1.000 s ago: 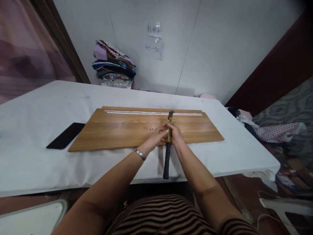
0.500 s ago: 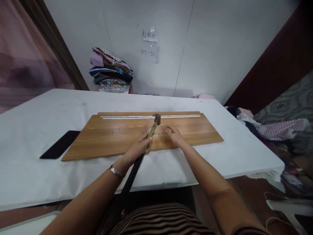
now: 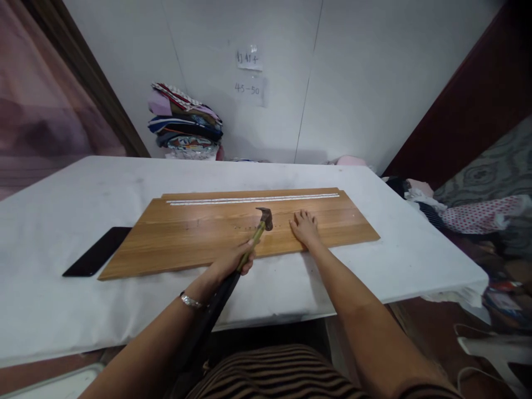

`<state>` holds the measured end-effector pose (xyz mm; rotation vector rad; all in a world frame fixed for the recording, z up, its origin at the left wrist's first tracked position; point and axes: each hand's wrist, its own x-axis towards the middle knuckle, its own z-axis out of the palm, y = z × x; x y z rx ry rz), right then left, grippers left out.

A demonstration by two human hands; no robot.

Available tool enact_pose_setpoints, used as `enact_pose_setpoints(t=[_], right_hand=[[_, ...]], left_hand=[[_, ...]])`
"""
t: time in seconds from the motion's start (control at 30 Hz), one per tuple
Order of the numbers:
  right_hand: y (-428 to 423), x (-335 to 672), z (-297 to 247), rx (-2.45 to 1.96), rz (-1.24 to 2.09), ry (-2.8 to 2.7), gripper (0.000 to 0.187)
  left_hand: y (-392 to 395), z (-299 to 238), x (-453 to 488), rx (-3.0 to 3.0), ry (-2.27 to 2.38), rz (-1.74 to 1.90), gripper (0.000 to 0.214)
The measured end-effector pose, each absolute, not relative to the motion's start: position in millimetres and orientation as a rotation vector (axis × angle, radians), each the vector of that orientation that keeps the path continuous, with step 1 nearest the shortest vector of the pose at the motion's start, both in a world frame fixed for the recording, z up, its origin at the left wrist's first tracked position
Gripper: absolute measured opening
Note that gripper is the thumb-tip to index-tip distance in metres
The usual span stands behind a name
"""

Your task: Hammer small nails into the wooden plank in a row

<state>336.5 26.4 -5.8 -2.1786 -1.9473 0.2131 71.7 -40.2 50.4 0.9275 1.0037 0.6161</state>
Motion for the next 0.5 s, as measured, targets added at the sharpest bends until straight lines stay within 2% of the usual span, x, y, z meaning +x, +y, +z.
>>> enact_pose_setpoints(t=[0.37, 0.5], right_hand=[[25.3, 335.9, -0.1, -2.161, 0.234, -1.906, 0.053], [24.5, 335.4, 1.9, -2.162, 0.251, -1.905, 0.052]], left_hand=[[-27.8, 52.0, 92.9, 0.915, 0.986, 0.662, 0.04], [-26.2, 48.9, 96.7, 0.92, 0.989, 0.671, 0.04]])
